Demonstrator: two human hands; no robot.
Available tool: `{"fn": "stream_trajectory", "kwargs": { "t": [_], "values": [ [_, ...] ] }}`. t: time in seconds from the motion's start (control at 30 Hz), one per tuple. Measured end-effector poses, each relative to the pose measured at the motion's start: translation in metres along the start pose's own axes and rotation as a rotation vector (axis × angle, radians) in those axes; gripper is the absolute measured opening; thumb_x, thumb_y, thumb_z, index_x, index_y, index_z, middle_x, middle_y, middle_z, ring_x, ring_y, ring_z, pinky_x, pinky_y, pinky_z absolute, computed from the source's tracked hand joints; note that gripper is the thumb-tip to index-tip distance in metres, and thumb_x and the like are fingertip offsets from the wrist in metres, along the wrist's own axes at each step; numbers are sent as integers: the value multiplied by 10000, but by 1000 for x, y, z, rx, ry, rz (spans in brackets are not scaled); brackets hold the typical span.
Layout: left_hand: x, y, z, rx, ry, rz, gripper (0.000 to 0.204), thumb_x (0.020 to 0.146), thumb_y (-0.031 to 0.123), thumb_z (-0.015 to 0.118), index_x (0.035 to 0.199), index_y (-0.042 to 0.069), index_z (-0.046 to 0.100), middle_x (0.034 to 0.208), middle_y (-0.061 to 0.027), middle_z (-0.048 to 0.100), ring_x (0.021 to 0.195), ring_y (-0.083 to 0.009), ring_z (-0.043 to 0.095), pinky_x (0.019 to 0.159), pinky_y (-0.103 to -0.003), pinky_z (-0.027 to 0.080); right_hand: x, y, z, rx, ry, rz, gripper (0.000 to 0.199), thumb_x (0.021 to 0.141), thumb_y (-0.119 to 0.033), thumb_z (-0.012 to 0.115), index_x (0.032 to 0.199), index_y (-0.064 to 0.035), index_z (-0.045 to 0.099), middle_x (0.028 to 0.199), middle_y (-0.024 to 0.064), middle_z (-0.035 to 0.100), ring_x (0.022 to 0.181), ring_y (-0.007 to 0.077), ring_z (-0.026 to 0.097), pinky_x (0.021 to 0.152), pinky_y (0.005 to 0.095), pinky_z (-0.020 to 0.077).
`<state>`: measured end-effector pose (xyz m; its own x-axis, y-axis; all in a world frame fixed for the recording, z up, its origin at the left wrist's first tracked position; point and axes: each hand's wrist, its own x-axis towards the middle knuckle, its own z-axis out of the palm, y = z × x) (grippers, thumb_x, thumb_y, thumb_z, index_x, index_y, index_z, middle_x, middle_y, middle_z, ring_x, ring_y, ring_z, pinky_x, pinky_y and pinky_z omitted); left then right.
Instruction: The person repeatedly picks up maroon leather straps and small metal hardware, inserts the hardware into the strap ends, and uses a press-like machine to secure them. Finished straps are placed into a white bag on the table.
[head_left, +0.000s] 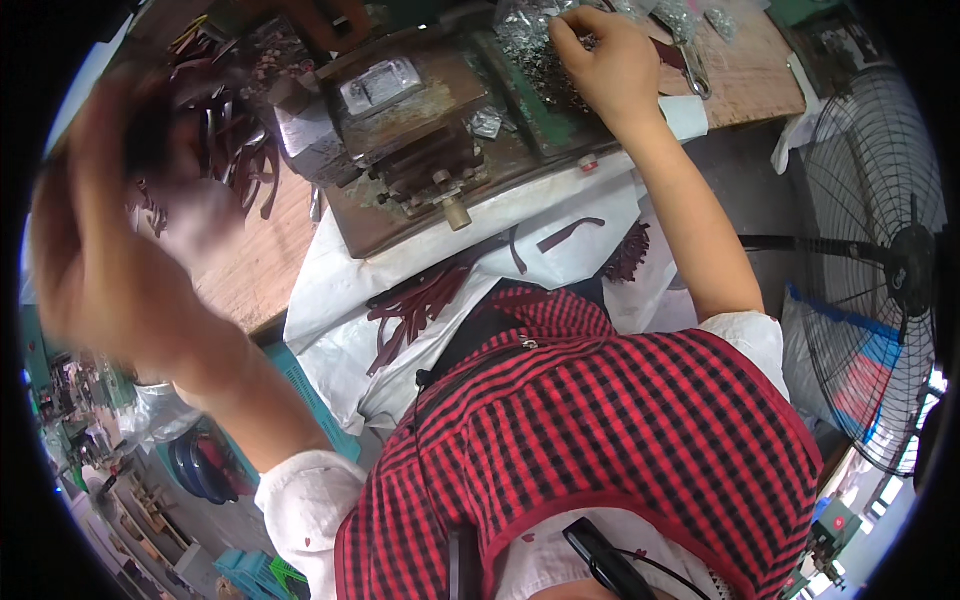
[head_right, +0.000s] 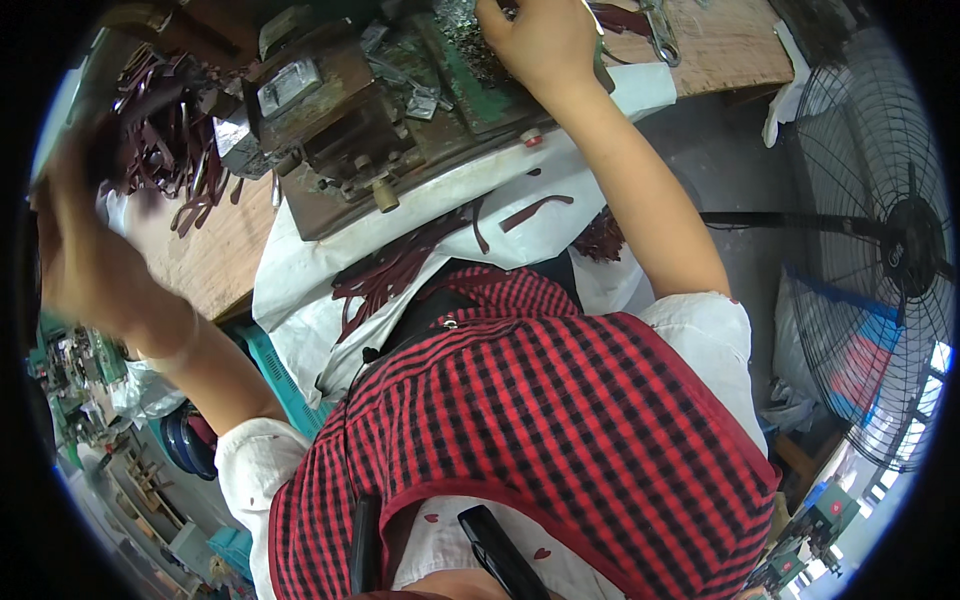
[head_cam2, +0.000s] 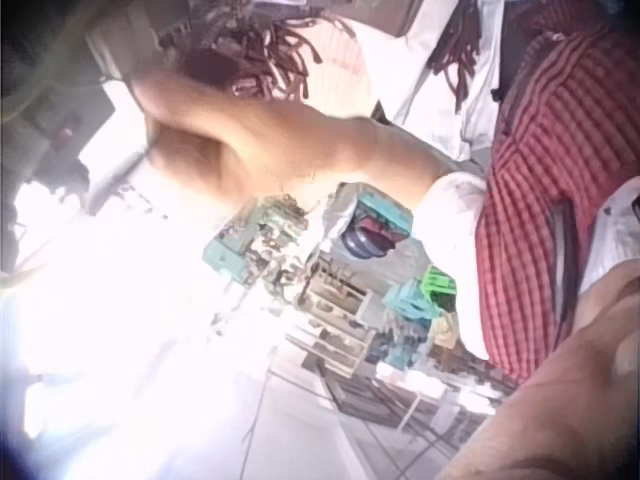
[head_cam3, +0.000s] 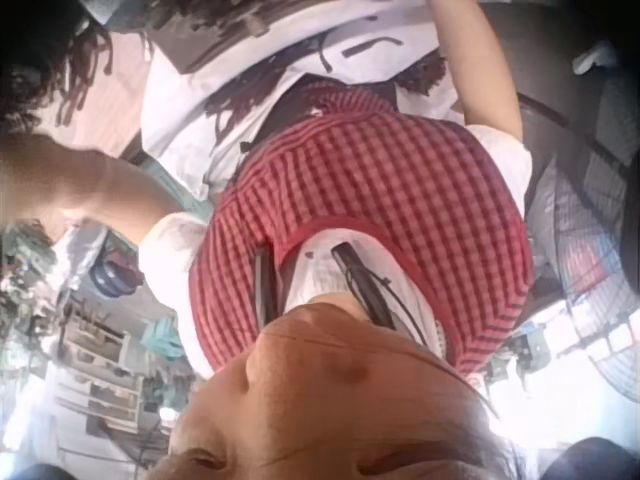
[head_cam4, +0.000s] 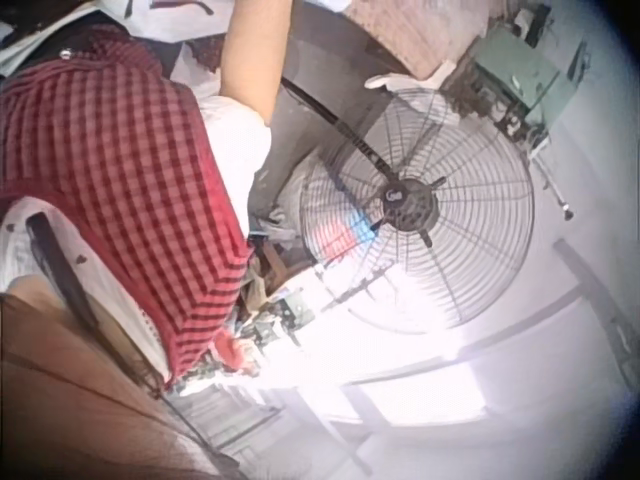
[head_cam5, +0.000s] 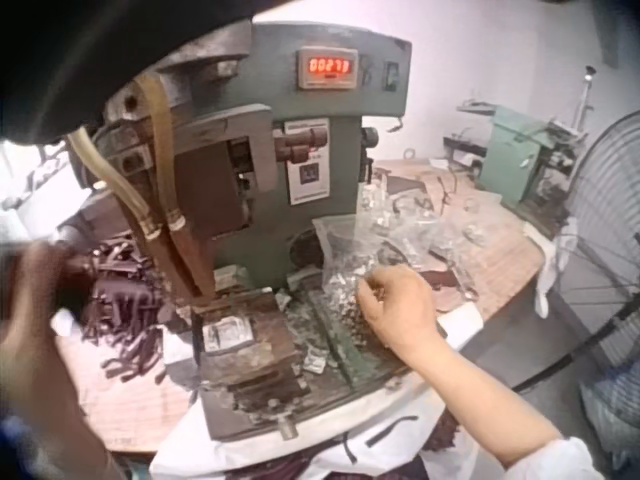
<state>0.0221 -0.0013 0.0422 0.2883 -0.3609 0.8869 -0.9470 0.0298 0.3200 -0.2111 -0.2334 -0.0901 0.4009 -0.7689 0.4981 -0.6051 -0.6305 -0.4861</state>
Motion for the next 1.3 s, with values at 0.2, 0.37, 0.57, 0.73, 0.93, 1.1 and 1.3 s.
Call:
{"fn": "stream_trajectory", "kwargs": {
  "t": [0.2, 0.37, 0.57, 0.73, 0.93, 1.1, 1.3],
  "values": [
    [-22, 6, 27, -460, 42, -229, 144, 968, 47, 615, 935, -78, 676, 887, -169, 730, 707, -180, 690, 658, -283, 566, -8, -94, -12, 631, 102, -75, 159, 744, -165, 789, 877, -80, 779, 1032, 152, 717, 1134, 304, 628, 983, 399, 484],
    [-12, 11, 13, -601, 86, -184, 116, 954, 29, 646, 942, -87, 643, 840, -191, 713, 690, -204, 690, 648, -278, 573, -10, -138, -7, 956, -80, 88, 163, 782, -143, 765, 899, -30, 777, 1055, 141, 725, 1262, 287, 557, 1061, 388, 427],
    [-3, -9, 30, -613, 65, -210, 127, 952, 37, 665, 950, -89, 650, 854, -177, 720, 662, -176, 687, 591, -252, 564, -8, -140, -7, 1061, -188, 172, 189, 833, -136, 708, 935, 16, 757, 1001, 137, 728, 1227, 274, 577, 1027, 361, 437],
    [-19, 17, 15, -571, 40, -272, 56, 912, -19, 679, 896, -66, 652, 846, -175, 721, 661, -176, 667, 649, -297, 572, -14, -150, -43, 1234, -441, 353, 262, 857, -122, 620, 1049, 32, 712, 1043, 163, 712, 1046, 303, 659, 927, 383, 500],
    [-57, 48, 36, -151, -287, 392, 175, 784, 83, 830, 910, 25, 724, 845, -84, 720, 657, -190, 666, 579, -294, 531, -4, -65, -30, 160, 14, -175, 268, 805, -152, 664, 1041, -51, 741, 1227, 236, 640, 1222, 384, 567, 1015, 464, 470],
    [-66, 32, 54, -170, -242, 524, 207, 773, 137, 856, 923, 80, 725, 825, -59, 701, 558, -158, 590, 466, -283, 437, -24, 5, 1, -80, 124, -98, 206, 747, -146, 768, 930, -58, 733, 1257, 201, 627, 1258, 369, 537, 986, 466, 474],
    [-58, 29, 54, -139, -211, 552, 271, 727, 115, 873, 922, 104, 684, 819, -29, 686, 527, -133, 582, 454, -275, 428, -22, 5, 5, 56, 198, -84, 101, 773, -104, 732, 858, -50, 721, 1188, 165, 671, 1169, 363, 600, 982, 443, 469]
  ]
}}
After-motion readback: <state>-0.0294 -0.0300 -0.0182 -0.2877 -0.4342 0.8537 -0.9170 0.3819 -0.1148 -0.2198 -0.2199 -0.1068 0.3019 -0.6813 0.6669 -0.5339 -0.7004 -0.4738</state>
